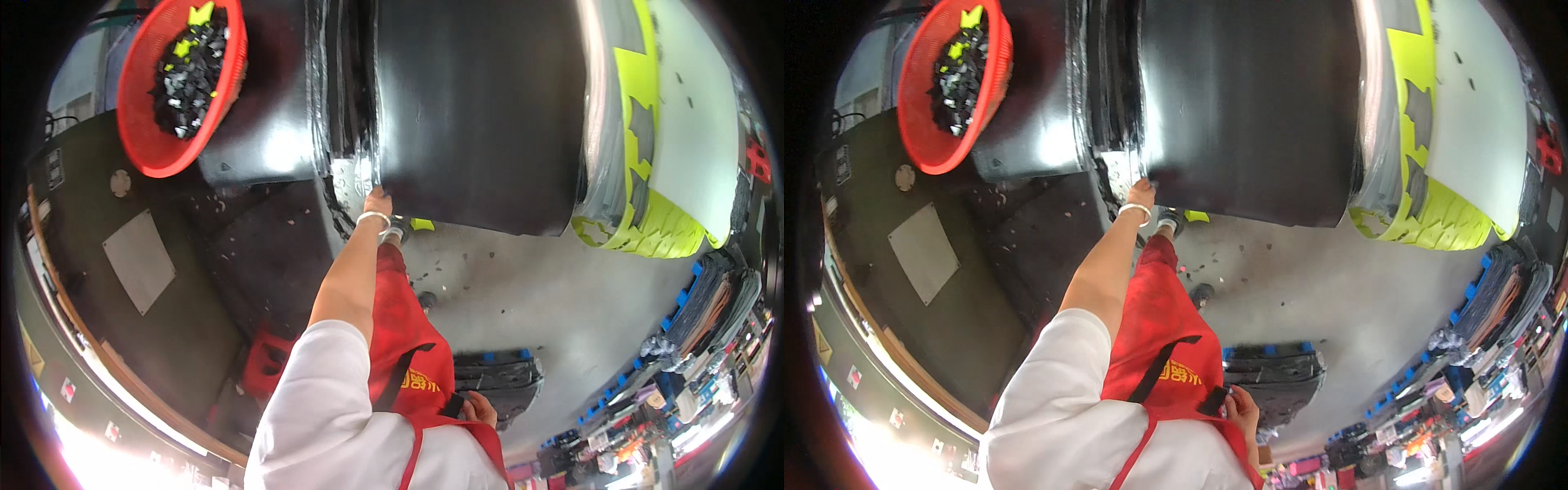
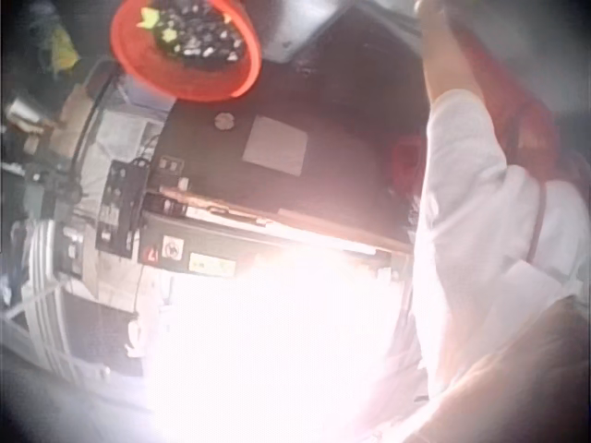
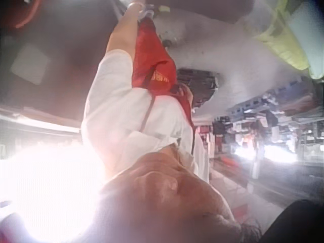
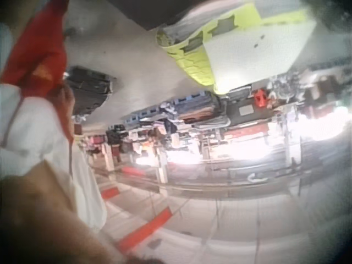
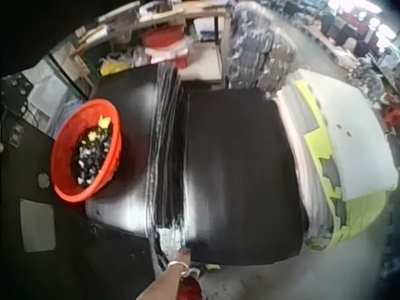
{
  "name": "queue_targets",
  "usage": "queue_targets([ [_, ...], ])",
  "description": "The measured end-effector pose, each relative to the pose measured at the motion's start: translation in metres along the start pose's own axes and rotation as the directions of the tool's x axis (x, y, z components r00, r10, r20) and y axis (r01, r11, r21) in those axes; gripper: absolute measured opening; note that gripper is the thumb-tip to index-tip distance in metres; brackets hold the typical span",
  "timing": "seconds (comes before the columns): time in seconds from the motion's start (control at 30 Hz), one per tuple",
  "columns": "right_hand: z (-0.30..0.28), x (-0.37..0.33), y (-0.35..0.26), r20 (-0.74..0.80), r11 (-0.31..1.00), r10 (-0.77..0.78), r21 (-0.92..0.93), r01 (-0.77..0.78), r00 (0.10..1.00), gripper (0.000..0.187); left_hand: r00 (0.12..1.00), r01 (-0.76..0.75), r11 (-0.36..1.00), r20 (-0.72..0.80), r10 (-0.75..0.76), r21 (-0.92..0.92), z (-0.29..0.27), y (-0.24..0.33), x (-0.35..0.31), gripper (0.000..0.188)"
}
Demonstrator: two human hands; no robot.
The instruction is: The person places a black sheet onto a die-cutting machine, presses a button to activate the press, then removes the sheet and peels away cut pieces. They repeat this cycle multiple times, collecting the cut shapes and discarding the remaining sheet.
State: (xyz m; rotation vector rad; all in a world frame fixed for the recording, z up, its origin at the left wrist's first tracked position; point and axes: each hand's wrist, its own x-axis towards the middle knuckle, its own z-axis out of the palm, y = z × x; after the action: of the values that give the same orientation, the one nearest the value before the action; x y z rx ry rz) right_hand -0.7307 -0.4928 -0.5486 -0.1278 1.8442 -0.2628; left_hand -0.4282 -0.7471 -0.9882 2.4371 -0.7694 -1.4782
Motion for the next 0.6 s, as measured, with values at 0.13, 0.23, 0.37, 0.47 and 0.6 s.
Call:
queue_targets([
  [0.13, -0.002, -0.003, -0.042, -0.040, 0.996, 0.076, -0.051, -0.078, 0.996, 0.028, 0.963, 0.203, 0.976, -0.167, -0.213, -0.074, 0.034, 0.010, 0.000, 0.066],
  [0.23, -0.003, -0.001, -0.054, -0.012, 0.998, 0.054, -0.035, -0.054, 0.998, 0.028, 0.940, 0.189, 0.638, -0.051, -0.338, -0.747, 0.028, 0.018, 0.004, 0.063],
  [0.37, -0.006, 0.002, -0.061, -0.027, 0.996, 0.090, -0.024, -0.091, 0.996, 0.029, 0.928, 0.372, 0.927, 0.011, -0.372, -0.040, 0.003, 0.044, 0.000, 0.101],
  [0.47, -0.011, 0.008, -0.060, -0.036, 0.994, 0.071, -0.086, -0.074, 0.997, 0.029, 0.947, -0.290, 0.876, 0.246, 0.205, 0.387, -0.011, 0.087, -0.039, 0.074],
  [0.6, -0.026, 0.033, -0.046, 0.028, 0.986, -0.058, -0.154, 0.062, 0.998, 0.031, 0.502, -0.775, 0.409, 0.076, 0.861, 0.483, -0.053, 0.166, -0.140, 0.026],
])
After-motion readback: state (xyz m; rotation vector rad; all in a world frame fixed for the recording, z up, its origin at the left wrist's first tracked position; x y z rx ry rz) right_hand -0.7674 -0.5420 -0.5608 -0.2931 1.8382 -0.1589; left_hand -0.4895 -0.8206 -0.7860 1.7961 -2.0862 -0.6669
